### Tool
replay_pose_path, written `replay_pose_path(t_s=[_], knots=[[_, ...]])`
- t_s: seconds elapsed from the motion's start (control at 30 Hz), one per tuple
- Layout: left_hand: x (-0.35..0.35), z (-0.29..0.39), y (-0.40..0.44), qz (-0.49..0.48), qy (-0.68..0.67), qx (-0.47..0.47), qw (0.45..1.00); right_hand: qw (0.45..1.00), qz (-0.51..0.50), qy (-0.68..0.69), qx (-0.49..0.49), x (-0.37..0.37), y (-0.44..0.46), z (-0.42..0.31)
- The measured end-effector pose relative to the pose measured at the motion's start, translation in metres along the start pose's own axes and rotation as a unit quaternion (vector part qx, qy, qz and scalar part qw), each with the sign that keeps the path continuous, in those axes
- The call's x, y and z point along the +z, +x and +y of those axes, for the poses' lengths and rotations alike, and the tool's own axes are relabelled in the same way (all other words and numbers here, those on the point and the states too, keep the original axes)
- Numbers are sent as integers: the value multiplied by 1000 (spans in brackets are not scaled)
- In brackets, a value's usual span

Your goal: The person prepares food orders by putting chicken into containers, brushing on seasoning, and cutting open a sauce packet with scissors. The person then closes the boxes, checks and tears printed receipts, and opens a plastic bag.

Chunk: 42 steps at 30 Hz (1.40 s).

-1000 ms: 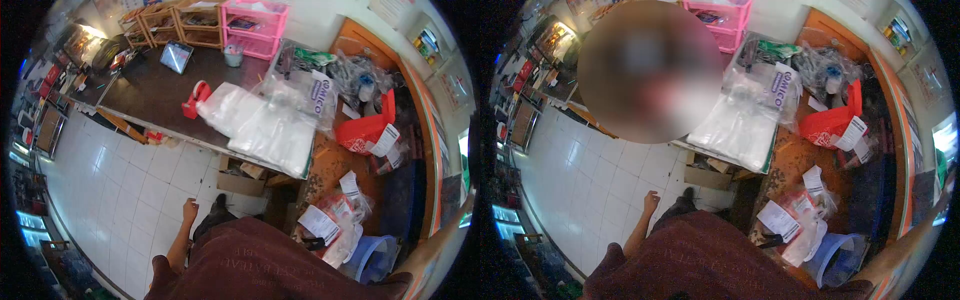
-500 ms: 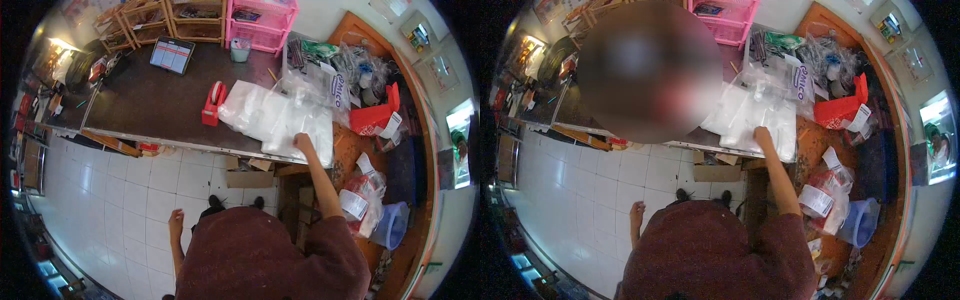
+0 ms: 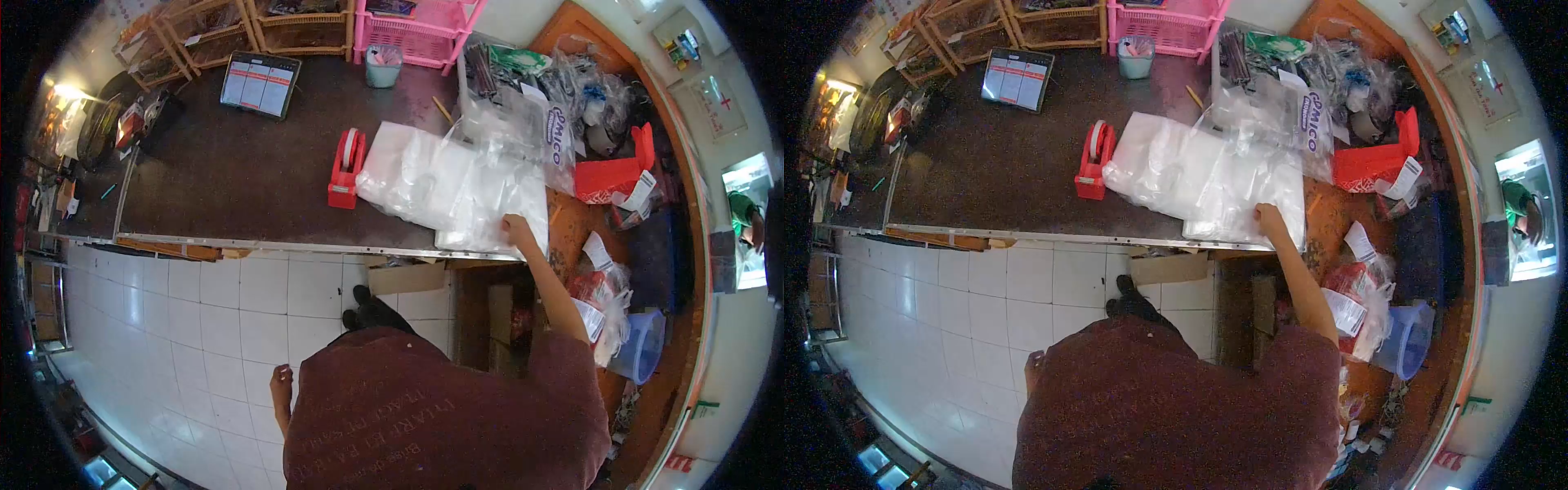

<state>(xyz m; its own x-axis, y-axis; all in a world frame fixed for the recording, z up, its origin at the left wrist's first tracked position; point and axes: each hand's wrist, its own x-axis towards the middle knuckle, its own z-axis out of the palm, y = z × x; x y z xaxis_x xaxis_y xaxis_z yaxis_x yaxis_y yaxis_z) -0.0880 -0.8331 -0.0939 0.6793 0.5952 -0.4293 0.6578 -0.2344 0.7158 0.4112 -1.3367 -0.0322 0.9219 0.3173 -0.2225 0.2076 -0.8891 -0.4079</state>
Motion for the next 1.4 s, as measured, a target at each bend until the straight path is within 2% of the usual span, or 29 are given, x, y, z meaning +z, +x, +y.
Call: replay_pose_path(t_s=[0.03,0.07,0.17,0.2,0.27,0.3,0.37,0.43,0.5,0.53,0.63,0.67,0.7,0.77,0.83,0.9,1.0,1.03,1.17,1.2,1.3,1.33,1.4], knots=[[3,13,6,-14,-15,-22,1000,995,-14,-99,-16,-1,1,1],[2,25,10,-31,2,-23,999,991,5,-129,-42,-3,0,3],[13,23,16,-53,-99,-104,988,940,153,-202,-227,12,0,19],[17,11,22,-51,-49,-94,993,914,195,-220,-278,15,3,23],[14,15,20,-49,-2,-59,997,961,129,-126,-209,7,1,12],[14,24,22,-48,20,-43,998,994,22,-36,-104,-3,0,4],[11,37,28,-46,54,-32,997,991,72,-40,-103,-5,3,6],[8,58,42,-52,60,-20,997,990,125,58,-22,-17,4,-6],[2,94,55,-65,35,-7,997,981,165,21,-95,-35,9,-13],[-3,123,63,-88,48,10,995,993,102,-39,-47,-52,11,-19],[1,164,98,-152,12,116,981,969,208,-84,-100,-66,63,52],[-1,191,103,-184,-37,146,971,964,253,-43,-62,-93,76,57],[-7,226,104,-219,-85,174,956,954,298,8,-32,-132,74,30],[-10,273,112,-320,-109,195,921,932,345,103,-45,-204,40,-104],[-11,307,120,-404,-126,277,862,916,351,173,-92,-245,-4,-242],[-13,329,125,-494,-136,313,800,909,322,229,-130,-252,-43,-362],[-19,329,135,-593,-159,328,718,904,266,302,-146,-228,-67,-494],[-24,325,139,-617,-167,326,696,901,254,325,-136,-217,-66,-518],[-69,306,175,-600,-320,305,667,854,246,447,-101,-186,-43,-574],[-82,300,188,-591,-373,285,656,839,224,487,-94,-180,-36,-572],[-123,287,231,-546,-531,241,602,801,237,544,-87,-157,-22,-571],[-132,287,249,-525,-581,231,577,807,154,567,-53,-148,-15,-559],[-155,290,274,-502,-640,231,534,804,137,579,0,-117,-8,-546]])
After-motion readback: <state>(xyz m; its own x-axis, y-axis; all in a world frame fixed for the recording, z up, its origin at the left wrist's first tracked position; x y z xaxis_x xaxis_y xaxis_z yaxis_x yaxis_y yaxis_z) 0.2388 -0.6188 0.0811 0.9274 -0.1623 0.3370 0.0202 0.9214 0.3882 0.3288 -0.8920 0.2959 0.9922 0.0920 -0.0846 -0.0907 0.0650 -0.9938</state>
